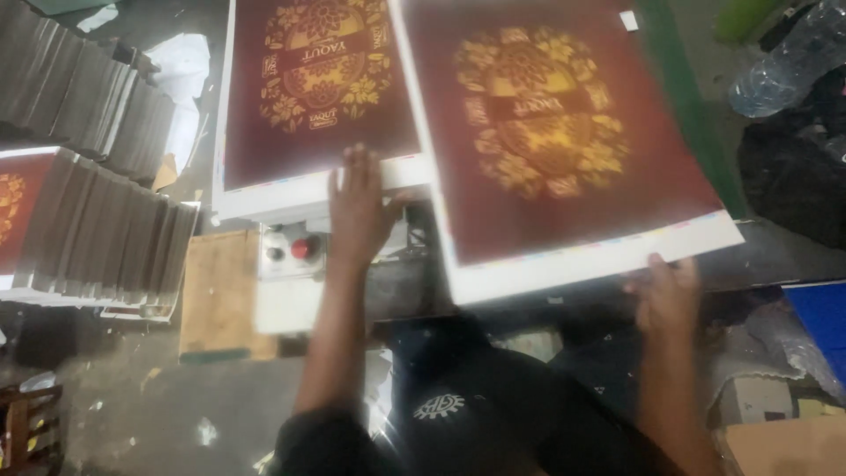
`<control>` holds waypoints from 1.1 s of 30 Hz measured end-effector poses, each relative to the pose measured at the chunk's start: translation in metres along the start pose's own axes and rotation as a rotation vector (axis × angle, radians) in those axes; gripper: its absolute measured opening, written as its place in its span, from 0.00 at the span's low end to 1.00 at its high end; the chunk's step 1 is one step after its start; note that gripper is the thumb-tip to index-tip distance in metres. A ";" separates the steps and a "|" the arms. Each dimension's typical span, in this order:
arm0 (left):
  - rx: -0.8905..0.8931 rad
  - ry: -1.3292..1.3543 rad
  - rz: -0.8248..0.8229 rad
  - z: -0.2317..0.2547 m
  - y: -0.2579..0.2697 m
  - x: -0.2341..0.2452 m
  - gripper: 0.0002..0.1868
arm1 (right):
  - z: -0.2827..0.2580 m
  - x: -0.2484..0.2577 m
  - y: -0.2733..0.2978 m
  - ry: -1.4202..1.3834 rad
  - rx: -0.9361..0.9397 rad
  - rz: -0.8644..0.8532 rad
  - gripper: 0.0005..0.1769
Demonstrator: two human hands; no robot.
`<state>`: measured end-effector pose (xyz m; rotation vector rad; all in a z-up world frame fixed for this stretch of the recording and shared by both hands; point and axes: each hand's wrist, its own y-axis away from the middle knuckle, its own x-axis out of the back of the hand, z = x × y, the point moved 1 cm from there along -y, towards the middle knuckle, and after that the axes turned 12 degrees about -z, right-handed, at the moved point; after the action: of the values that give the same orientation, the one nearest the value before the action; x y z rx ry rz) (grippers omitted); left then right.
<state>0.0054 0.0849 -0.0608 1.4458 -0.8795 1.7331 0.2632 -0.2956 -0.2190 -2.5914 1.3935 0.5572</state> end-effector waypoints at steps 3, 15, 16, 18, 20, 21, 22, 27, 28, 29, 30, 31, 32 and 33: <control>-0.029 -0.217 0.256 -0.002 0.003 0.006 0.47 | -0.004 0.033 0.003 0.038 0.032 0.007 0.23; -0.254 -0.198 0.373 -0.010 0.017 0.012 0.27 | 0.024 0.044 -0.069 0.211 -0.085 -0.014 0.22; -0.228 -0.123 0.393 -0.009 0.017 0.012 0.20 | 0.028 0.041 -0.082 0.222 -0.065 -0.048 0.23; -0.197 -0.051 0.423 -0.008 0.017 0.013 0.13 | 0.036 0.035 -0.112 0.235 -0.038 -0.090 0.23; -0.066 0.006 0.462 -0.008 0.015 0.015 0.09 | 0.042 0.031 -0.143 0.261 -0.056 -0.082 0.23; -0.065 0.008 0.469 -0.009 0.017 0.019 0.09 | 0.039 0.028 -0.149 0.264 -0.051 -0.084 0.23; -0.094 0.081 0.400 -0.010 0.018 0.022 0.08 | 0.036 0.026 -0.156 0.233 -0.092 -0.089 0.24; -0.364 -0.069 0.343 -0.013 0.021 0.046 0.07 | 0.037 0.018 -0.149 0.149 -0.171 -0.117 0.31; -0.289 0.064 0.281 -0.016 0.020 0.049 0.10 | 0.035 0.011 -0.137 0.170 -0.187 -0.112 0.33; -0.217 0.198 0.217 -0.018 0.019 0.051 0.14 | 0.032 0.007 -0.124 0.192 -0.201 -0.100 0.35; -0.219 0.198 0.220 -0.025 0.015 0.046 0.14 | 0.022 -0.012 -0.107 0.193 -0.198 -0.100 0.35; -0.188 0.284 0.219 -0.032 0.010 0.040 0.10 | 0.014 -0.030 -0.088 0.225 -0.261 -0.101 0.34; -0.157 0.370 0.217 -0.039 0.006 0.033 0.09 | 0.006 -0.047 -0.070 0.257 -0.324 -0.102 0.34; -0.162 0.370 0.215 -0.037 0.002 0.030 0.09 | 0.010 -0.054 -0.062 0.255 -0.324 -0.097 0.34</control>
<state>-0.0189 0.1186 -0.0363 0.9116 -0.9698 1.9548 0.2853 -0.2162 -0.2098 -3.0635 1.3316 0.4866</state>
